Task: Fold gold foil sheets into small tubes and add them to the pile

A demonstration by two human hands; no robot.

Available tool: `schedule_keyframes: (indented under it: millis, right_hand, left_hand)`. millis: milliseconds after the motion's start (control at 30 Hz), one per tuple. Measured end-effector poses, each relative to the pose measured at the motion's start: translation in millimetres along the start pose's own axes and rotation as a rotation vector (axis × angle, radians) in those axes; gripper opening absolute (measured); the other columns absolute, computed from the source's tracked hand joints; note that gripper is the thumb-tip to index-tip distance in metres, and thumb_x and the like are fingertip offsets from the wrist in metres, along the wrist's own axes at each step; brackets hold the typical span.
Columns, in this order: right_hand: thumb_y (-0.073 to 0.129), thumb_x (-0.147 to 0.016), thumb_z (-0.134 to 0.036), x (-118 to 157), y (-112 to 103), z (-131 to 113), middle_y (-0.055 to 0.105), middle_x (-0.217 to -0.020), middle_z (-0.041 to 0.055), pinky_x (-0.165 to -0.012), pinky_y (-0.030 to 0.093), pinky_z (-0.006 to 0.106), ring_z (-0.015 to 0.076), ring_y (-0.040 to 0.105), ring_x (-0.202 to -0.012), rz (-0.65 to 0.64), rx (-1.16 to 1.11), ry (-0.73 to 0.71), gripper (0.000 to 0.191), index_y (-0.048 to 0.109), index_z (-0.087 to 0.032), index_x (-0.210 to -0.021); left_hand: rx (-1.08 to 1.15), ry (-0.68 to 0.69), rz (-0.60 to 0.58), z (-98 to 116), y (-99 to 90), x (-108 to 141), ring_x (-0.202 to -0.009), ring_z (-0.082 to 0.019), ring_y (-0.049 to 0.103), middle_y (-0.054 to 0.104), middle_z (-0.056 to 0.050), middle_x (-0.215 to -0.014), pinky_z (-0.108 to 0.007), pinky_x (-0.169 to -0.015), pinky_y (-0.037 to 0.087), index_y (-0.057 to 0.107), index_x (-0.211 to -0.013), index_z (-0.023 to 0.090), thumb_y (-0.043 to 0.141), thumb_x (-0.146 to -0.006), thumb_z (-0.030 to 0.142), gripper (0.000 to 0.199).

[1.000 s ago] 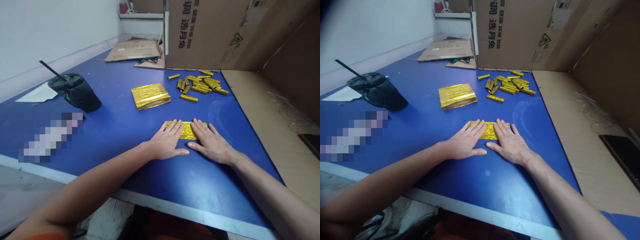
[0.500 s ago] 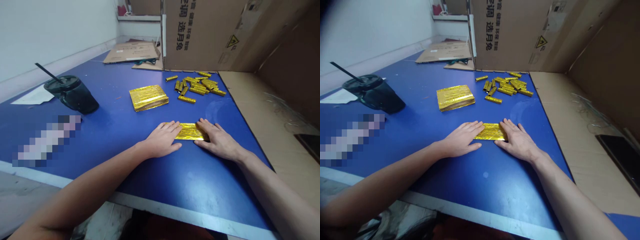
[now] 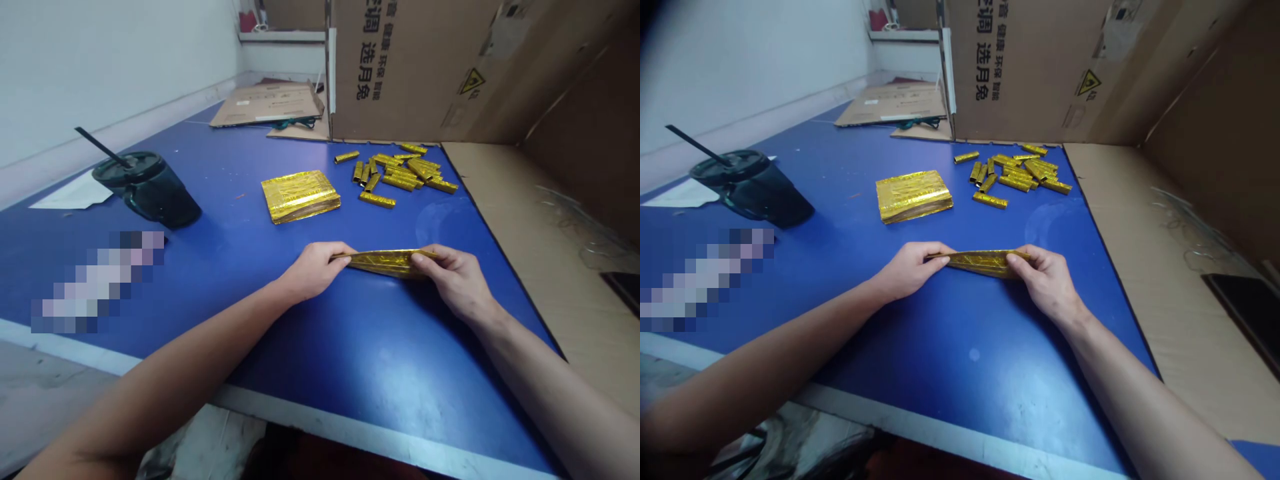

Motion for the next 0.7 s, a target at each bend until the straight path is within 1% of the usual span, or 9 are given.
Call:
schedule_keyframes:
  millis: [100, 167, 267, 333, 400, 467, 567, 633, 700]
  right_hand:
    - [0.063, -0.068, -0.041, -0.2, 3.1, 12.5, 0.055, -0.056, -0.0035, -0.047, 0.039, 0.023, 0.0094, 0.048, -0.048, 0.035, -0.177, 0.141, 0.023, 0.058, -0.018, -0.067]
    - [0.062, -0.068, -0.042, 0.2, 4.5, 16.6, 0.055, -0.058, -0.0026, -0.047, 0.039, 0.024, 0.0106, 0.049, -0.049, 0.049, -0.153, 0.157, 0.025, 0.058, -0.018, -0.07]
    - [0.055, -0.074, -0.044, 0.8, 2.8, 13.3, 0.057, -0.061, 0.0, -0.049, 0.039, 0.025, 0.0132, 0.05, -0.054, 0.074, 0.09, 0.065, 0.026, 0.058, -0.018, -0.075]
    - [0.049, -0.078, -0.043, 1.3, 1.8, 8.3, 0.058, -0.062, 0.0015, -0.05, 0.039, 0.026, 0.0144, 0.051, -0.055, 0.087, 0.318, 0.001, 0.027, 0.058, -0.018, -0.076]
    - [0.044, -0.081, -0.039, 1.6, 2.8, 4.1, 0.06, -0.064, 0.0029, -0.053, 0.039, 0.027, 0.0159, 0.053, -0.058, 0.081, 0.522, -0.029, 0.026, 0.059, -0.018, -0.077]
    - [0.041, -0.083, -0.036, 1.7, 6.1, 1.0, 0.063, -0.067, 0.0043, -0.056, 0.038, 0.028, 0.018, 0.056, -0.062, 0.056, 0.703, -0.036, 0.026, 0.06, -0.018, -0.08]
    - [0.038, -0.084, -0.033, 2.0, 13.6, -1.0, 0.066, -0.073, 0.0057, -0.056, 0.038, 0.029, 0.0206, 0.06, -0.065, -0.004, 0.941, -0.023, 0.027, 0.061, -0.02, -0.088]
    - [0.037, -0.085, -0.034, 2.5, 17.5, -1.8, 0.068, -0.074, 0.0056, -0.056, 0.037, 0.029, 0.0211, 0.061, -0.065, -0.028, 1.036, -0.013, 0.029, 0.062, -0.021, -0.092]
    - [0.036, -0.086, -0.034, 2.9, 19.7, -2.8, 0.068, -0.075, 0.0054, -0.055, 0.038, 0.028, 0.021, 0.062, -0.066, -0.037, 1.078, -0.011, 0.03, 0.061, -0.022, -0.095]
  left_hand:
    - [0.193, -0.119, 0.092, -8.1, -2.9, 0.1, -0.067, -0.012, 0.059, 0.064, 0.0, -0.073, -0.024, -0.063, 0.048, 0.06, -0.08, 0.013, 0.048, -0.079, 0.021, 0.015]
    - [0.296, -0.198, 0.083, -11.9, 1.3, 0.9, -0.054, -0.01, 0.057, 0.06, 0.001, -0.067, -0.021, -0.051, 0.046, 0.058, -0.079, 0.013, 0.048, -0.078, 0.021, 0.013]
    - [0.331, -0.296, 0.041, -13.5, 7.2, 3.6, -0.038, -0.007, 0.05, 0.057, 0.002, -0.065, -0.02, -0.038, 0.041, 0.056, -0.085, 0.014, 0.044, -0.08, 0.021, 0.015]
    - [0.192, -0.299, 0.044, -10.0, 5.5, 5.2, -0.038, -0.007, 0.05, 0.058, 0.002, -0.067, -0.021, -0.04, 0.042, 0.057, -0.089, 0.015, 0.042, -0.081, 0.02, 0.018]
    - [-0.038, -0.257, 0.083, -2.6, 0.7, 6.5, -0.05, -0.009, 0.055, 0.06, 0.0, -0.076, -0.024, -0.053, 0.049, 0.058, -0.1, 0.017, 0.045, -0.08, 0.017, 0.024]
    - [-0.289, -0.195, 0.138, 7.7, -2.8, 8.4, -0.073, -0.015, 0.06, 0.06, -0.005, -0.094, -0.032, -0.071, 0.05, 0.052, -0.114, 0.018, 0.051, -0.077, 0.015, 0.037]
    - [-0.538, -0.034, 0.186, 26.3, 2.4, 12.7, -0.108, -0.026, 0.05, 0.045, -0.014, -0.124, -0.041, -0.09, 0.042, 0.044, -0.124, 0.015, 0.054, -0.078, 0.017, 0.048]
    - [-0.58, 0.111, 0.107, 36.5, 16.6, 16.8, -0.124, -0.027, 0.036, 0.035, -0.017, -0.135, -0.041, -0.099, 0.033, 0.042, -0.125, 0.011, 0.048, -0.083, 0.02, 0.043]
    - [-0.59, 0.186, -0.048, 39.2, 34.5, 22.3, -0.13, -0.026, 0.025, 0.03, -0.018, -0.139, -0.04, -0.103, 0.027, 0.038, -0.127, 0.007, 0.042, -0.088, 0.031, 0.046]
Point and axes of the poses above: each hand's wrist, its own x-axis away from the middle knuckle, its own y-axis out of the palm, z = x × y, the point moved 6 cm from there along -x, towards the middle knuckle
